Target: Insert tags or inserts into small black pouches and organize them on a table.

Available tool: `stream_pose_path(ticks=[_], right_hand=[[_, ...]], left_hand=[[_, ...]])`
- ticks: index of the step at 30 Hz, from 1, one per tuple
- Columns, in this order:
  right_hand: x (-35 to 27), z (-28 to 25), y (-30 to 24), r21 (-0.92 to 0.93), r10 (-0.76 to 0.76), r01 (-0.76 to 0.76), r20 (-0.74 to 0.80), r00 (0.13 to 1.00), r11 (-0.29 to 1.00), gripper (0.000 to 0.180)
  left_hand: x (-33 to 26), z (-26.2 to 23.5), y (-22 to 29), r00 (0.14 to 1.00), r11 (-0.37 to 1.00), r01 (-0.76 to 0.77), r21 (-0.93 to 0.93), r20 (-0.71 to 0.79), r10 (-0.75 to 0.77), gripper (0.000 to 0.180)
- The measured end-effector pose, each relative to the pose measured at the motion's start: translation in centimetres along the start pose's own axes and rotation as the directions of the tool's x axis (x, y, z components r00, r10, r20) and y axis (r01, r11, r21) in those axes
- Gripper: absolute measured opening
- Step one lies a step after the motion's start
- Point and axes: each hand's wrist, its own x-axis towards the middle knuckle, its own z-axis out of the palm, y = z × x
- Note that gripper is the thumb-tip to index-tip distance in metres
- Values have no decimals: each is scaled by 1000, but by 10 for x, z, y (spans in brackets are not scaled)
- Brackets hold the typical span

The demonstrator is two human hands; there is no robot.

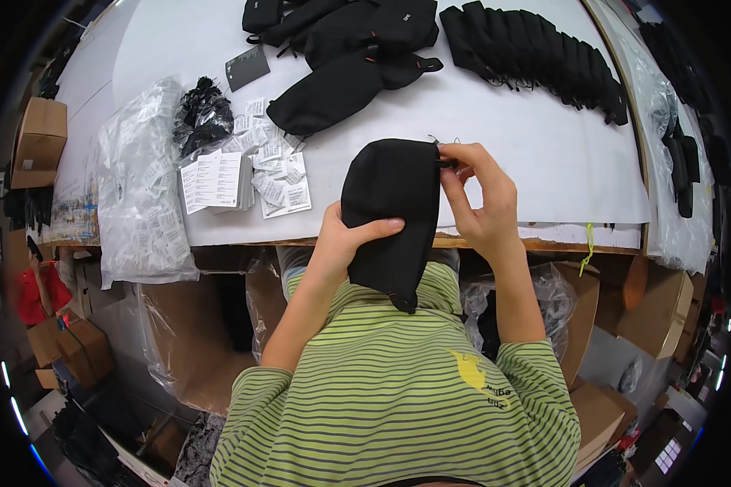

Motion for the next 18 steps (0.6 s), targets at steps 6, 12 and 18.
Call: stream_pose_path(ticks=[6,12,18], right_hand=[[-9,-2,4,-49,-3,-1,-81,997,999,16],[-11,-1,-2,-258,-150,138,-30,988,956,14],[-27,5,-30,12,-79,79,303,950,997,15]], left_hand=[[1,-1,-2,999,1000,22,-12,47,-21,40],[6,-5,-9,991,949,125,-290,79,-106,36],[27,-34,-3,985,835,170,-523,118,-127,26]])
